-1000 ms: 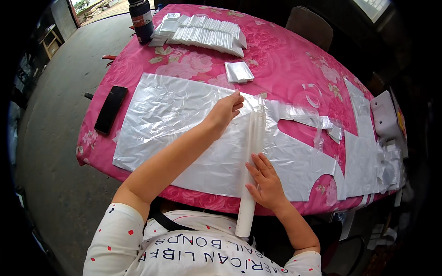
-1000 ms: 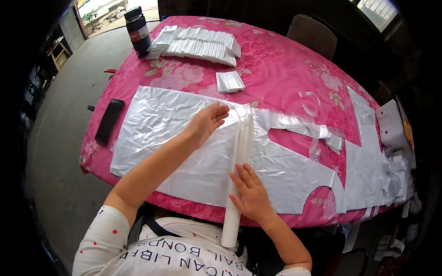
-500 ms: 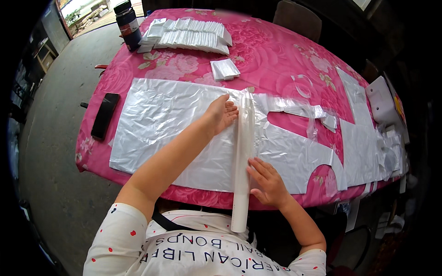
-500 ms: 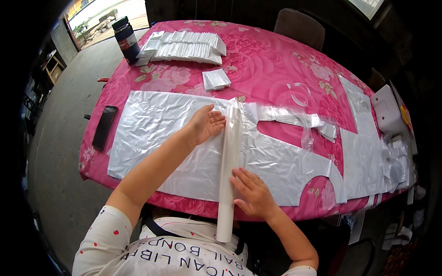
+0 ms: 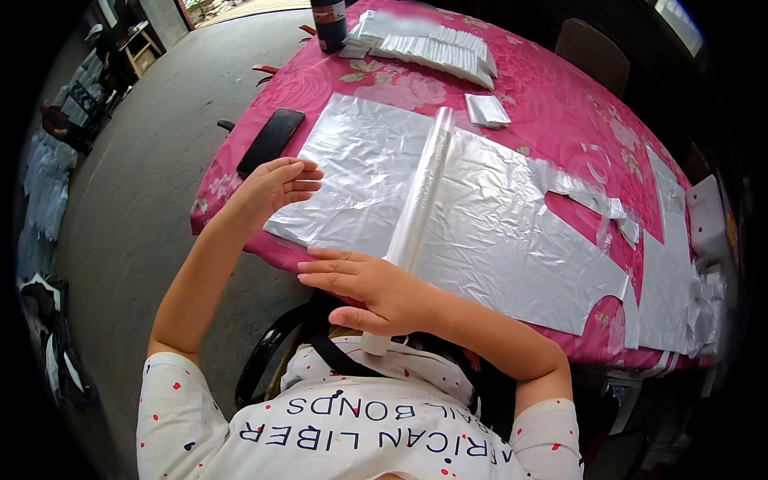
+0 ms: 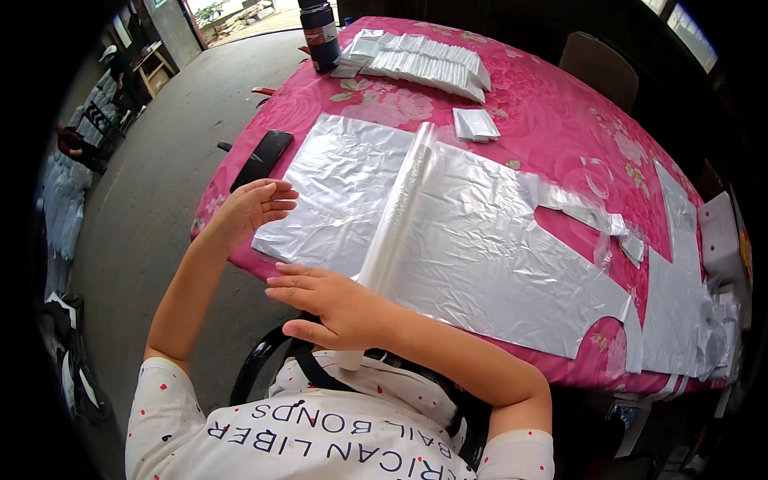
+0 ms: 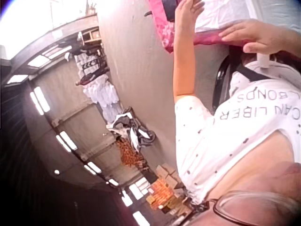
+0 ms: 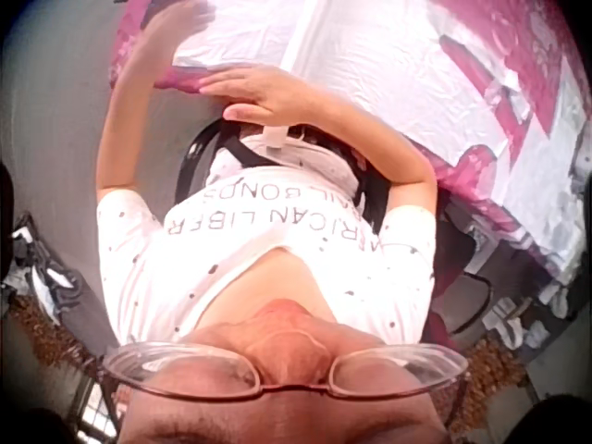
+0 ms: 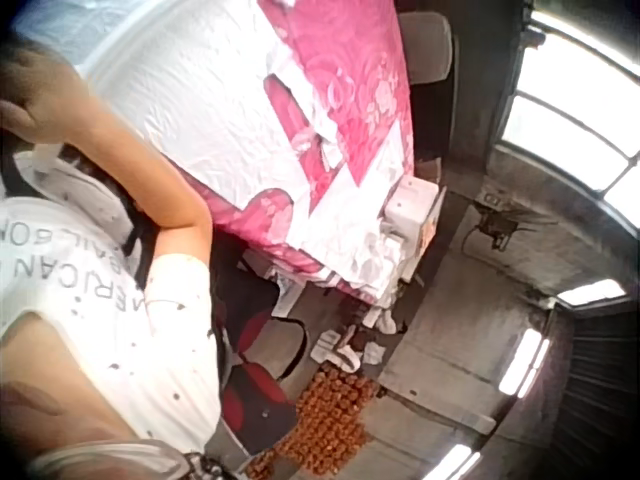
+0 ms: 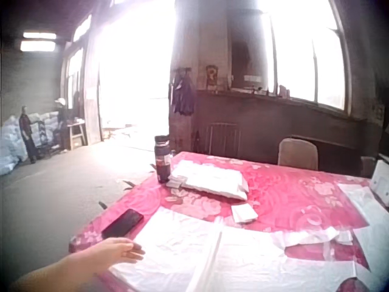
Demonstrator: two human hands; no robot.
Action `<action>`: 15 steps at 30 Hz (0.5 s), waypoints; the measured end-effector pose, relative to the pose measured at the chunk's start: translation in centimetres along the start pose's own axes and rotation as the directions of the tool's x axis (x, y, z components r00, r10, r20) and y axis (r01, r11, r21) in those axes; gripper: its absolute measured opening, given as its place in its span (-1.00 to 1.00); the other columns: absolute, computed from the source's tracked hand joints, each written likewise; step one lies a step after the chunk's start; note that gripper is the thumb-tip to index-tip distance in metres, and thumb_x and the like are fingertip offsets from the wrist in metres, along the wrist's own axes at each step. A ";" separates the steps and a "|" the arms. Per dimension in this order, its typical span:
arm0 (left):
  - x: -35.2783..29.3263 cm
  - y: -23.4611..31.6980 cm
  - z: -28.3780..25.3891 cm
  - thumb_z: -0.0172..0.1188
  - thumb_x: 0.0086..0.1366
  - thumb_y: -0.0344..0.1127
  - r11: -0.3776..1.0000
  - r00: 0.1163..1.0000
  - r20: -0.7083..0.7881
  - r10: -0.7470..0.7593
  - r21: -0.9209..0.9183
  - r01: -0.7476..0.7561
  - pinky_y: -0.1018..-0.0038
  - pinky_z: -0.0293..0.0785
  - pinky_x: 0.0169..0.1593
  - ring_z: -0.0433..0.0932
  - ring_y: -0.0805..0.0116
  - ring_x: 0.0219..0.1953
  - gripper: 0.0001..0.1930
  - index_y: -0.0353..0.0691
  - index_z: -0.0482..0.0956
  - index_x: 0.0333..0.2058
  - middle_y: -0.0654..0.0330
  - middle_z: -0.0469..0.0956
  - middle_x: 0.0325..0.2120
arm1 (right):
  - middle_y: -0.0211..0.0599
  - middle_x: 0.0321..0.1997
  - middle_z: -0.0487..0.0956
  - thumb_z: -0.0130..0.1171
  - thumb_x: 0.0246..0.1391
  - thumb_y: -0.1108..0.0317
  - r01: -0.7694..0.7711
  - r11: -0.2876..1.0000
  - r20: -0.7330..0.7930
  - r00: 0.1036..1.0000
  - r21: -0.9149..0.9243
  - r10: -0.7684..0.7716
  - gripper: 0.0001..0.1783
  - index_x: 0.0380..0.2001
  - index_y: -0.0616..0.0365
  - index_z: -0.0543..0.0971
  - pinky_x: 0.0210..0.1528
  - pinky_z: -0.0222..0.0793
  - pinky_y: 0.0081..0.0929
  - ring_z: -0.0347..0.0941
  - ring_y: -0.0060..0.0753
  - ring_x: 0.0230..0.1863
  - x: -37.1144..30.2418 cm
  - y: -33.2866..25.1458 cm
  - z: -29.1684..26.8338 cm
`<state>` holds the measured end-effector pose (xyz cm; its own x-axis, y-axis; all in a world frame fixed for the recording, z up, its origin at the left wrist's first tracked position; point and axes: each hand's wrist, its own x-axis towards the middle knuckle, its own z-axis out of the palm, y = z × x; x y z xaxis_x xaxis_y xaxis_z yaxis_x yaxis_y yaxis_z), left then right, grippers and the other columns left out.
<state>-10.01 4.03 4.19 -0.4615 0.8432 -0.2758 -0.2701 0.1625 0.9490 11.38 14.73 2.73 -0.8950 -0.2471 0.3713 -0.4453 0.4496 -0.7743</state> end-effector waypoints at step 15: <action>-11.8 -9.5 -2.0 0.01 0.28 -0.31 0.959 0.962 -0.273 0.018 0.277 0.061 0.51 0.39 -0.10 0.45 0.41 -0.15 -0.64 -0.35 0.29 0.01 0.12 0.42 -0.13 | -0.18 0.23 0.25 -0.07 0.08 0.03 -0.055 0.751 0.016 0.996 -0.658 0.087 -0.43 0.08 0.15 0.36 0.32 -0.22 -0.14 -0.01 -0.15 0.32 7.6 10.7 0.5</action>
<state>-3.65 -8.44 -1.92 -0.6790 0.6743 -0.2902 -0.0531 0.3492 0.9355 -0.13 17.24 -2.96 -0.9298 -0.2211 0.2941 -0.3015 0.9159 -0.2649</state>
